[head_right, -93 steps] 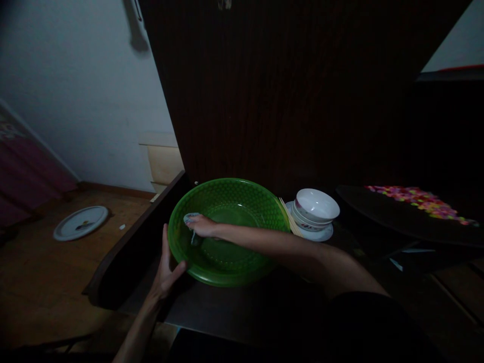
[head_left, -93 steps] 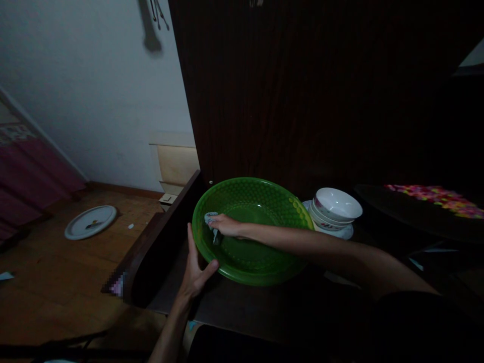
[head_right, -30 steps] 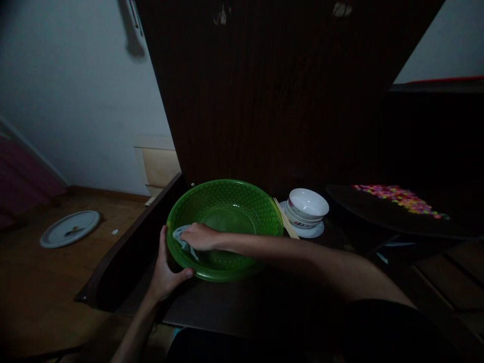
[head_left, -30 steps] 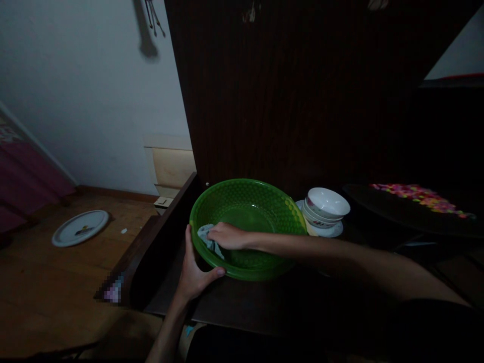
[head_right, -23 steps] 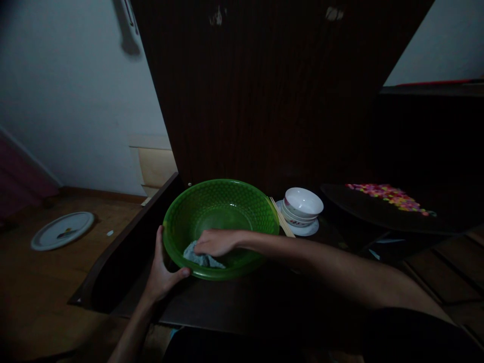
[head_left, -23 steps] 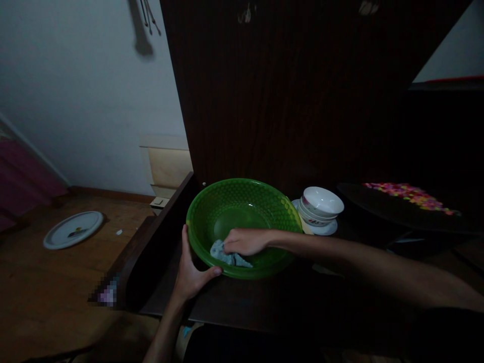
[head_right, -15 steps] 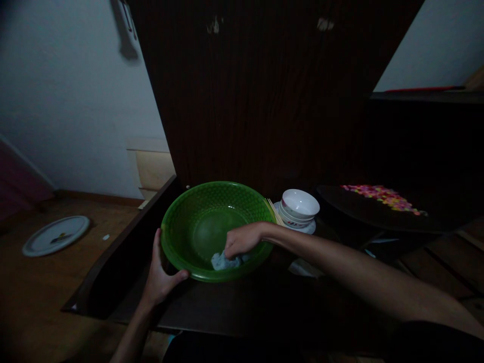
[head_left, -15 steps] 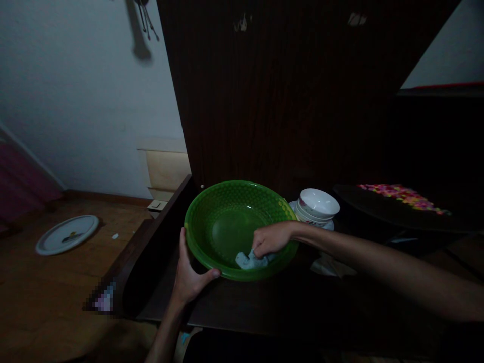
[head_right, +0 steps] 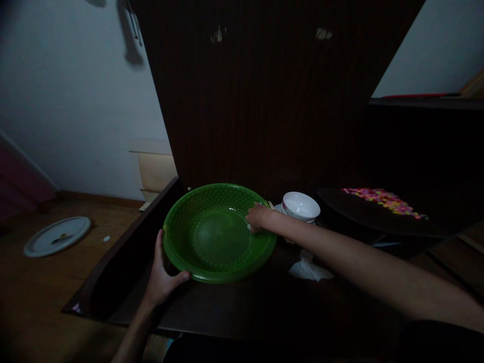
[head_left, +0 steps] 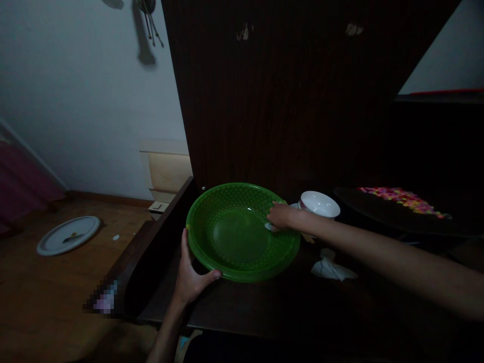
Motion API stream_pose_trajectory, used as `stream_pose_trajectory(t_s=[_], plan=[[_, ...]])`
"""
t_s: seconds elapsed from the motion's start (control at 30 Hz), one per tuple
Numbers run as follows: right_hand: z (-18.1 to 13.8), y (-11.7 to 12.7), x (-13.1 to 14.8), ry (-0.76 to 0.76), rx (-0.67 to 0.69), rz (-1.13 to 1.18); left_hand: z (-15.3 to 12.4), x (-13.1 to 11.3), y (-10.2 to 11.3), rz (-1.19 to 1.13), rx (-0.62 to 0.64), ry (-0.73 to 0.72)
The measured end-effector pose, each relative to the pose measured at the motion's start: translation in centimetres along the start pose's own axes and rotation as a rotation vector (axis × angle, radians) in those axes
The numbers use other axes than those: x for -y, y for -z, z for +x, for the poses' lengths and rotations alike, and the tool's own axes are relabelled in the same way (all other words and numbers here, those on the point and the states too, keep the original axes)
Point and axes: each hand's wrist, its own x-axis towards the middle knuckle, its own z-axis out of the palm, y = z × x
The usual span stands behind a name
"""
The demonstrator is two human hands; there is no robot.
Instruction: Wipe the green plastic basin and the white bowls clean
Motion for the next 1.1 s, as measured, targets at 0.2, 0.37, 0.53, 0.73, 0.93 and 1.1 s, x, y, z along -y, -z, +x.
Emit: stream_pose_trajectory(t_s=[0.2,0.37,0.53,0.73,0.93,1.1], plan=[[4.1,0.4,-0.2,0.079,-0.176,-0.130,-0.1,-0.4,-0.5,-0.058,-0.023,0.000],[7.3,2.9,1.8,0.239,-0.288,-0.138,-0.1,-0.1,-0.4,-0.036,-0.005,-0.019],[8.6,4.8,6.6,0.488,-0.357,-0.103,-0.2,0.4,-0.3,-0.043,0.005,-0.013],[9.1,3.2,9.7,0.623,-0.233,-0.002,-0.2,0.2,-0.4,-0.078,0.016,-0.002],[8.7,0.7,8.7,0.569,-0.256,0.106,-0.2,0.1,-0.4,-0.063,0.012,0.011],[8.9,0.1,5.4,0.361,-0.274,0.230,-0.2,0.2,-0.5,-0.063,-0.012,-0.010]])
